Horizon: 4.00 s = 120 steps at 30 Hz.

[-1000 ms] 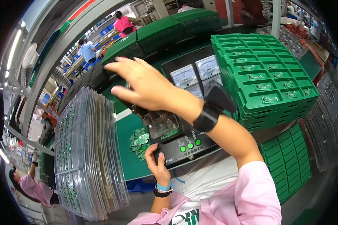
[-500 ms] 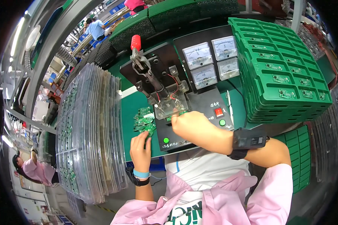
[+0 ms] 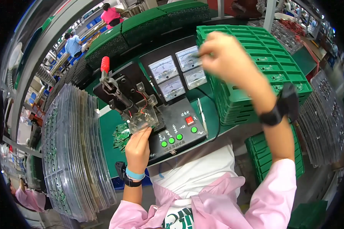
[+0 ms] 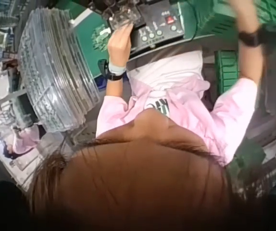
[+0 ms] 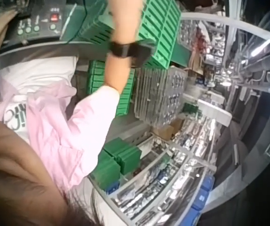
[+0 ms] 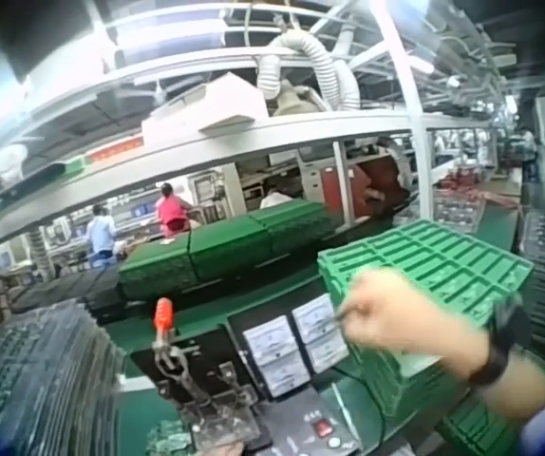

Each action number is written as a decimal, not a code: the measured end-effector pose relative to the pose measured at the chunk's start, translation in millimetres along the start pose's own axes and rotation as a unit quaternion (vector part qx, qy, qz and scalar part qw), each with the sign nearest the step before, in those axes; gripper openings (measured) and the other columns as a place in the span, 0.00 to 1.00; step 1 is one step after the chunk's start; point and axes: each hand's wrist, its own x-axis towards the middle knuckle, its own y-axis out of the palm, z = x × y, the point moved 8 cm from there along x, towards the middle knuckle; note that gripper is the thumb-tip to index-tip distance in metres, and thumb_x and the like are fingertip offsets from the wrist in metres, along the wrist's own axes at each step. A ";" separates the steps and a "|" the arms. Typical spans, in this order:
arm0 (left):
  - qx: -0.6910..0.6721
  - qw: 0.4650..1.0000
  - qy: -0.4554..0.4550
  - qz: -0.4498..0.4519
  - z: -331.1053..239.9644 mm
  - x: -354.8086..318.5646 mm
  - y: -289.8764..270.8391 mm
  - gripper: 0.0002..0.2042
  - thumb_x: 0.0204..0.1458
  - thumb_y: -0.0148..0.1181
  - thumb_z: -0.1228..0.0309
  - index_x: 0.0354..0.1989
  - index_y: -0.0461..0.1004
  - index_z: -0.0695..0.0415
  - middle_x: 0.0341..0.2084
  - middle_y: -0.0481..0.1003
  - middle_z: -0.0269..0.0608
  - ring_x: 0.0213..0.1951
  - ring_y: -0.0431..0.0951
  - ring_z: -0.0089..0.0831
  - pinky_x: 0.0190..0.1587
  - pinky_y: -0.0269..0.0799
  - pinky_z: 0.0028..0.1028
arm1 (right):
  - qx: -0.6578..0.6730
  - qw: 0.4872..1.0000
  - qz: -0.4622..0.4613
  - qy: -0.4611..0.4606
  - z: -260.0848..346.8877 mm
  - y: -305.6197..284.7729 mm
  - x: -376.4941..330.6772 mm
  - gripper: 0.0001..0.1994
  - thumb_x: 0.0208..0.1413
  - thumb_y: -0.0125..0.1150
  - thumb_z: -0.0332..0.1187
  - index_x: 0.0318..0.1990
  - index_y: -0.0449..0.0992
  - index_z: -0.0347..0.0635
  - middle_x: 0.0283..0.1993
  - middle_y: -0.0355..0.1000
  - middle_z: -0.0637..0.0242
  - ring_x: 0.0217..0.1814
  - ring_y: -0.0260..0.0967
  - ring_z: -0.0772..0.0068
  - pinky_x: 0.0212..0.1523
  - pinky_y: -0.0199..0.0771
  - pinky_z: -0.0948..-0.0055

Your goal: The person picks up a circuit board from a pile, places it onto a testing machine, and pulls down a red lever. After pressing buttons on the machine, the person lifts the lever, removes the circuit board, and places it into a green tray.

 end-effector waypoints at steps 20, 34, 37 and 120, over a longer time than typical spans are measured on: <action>0.022 0.991 -0.049 0.122 -25.1 -14.4 27.0 0.40 0.50 0.64 0.49 0.64 0.62 0.68 0.60 0.66 0.57 0.64 0.64 0.51 0.64 0.57 0.50 | 0.051 0.998 0.001 -0.049 105.4 75.0 79.5 0.18 0.59 0.58 0.37 0.52 0.74 0.34 0.51 0.75 0.50 0.53 0.72 0.46 0.55 0.71 0.59; -0.307 0.877 -0.317 -0.189 44.8 -85.8 11.9 0.21 0.58 0.50 0.75 0.61 0.65 0.65 0.65 0.60 0.55 0.67 0.60 0.47 0.67 0.55 0.42 | -0.002 0.996 -0.052 -0.077 140.5 146.3 -161.3 0.24 0.52 0.61 0.34 0.59 0.71 0.56 0.67 0.67 0.66 0.70 0.60 0.58 0.72 0.46 0.50; -0.267 0.902 -0.292 -0.172 38.4 -80.1 20.7 0.23 0.59 0.47 0.75 0.63 0.61 0.66 0.66 0.58 0.55 0.68 0.57 0.44 0.70 0.51 0.42 | -0.127 0.982 -0.085 -0.108 136.5 172.3 -189.5 0.24 0.53 0.62 0.45 0.59 0.71 0.63 0.67 0.65 0.71 0.70 0.58 0.64 0.73 0.43 0.53; 0.238 0.938 -0.248 0.043 127.8 -70.2 -5.8 0.11 0.53 0.59 0.74 0.45 0.74 0.60 0.54 0.73 0.47 0.61 0.69 0.44 0.61 0.60 0.52 | 0.003 0.963 0.129 -0.236 157.4 117.7 -65.5 0.12 0.43 0.67 0.28 0.37 0.75 0.40 0.24 0.65 0.71 0.21 0.69 0.72 0.20 0.69 0.70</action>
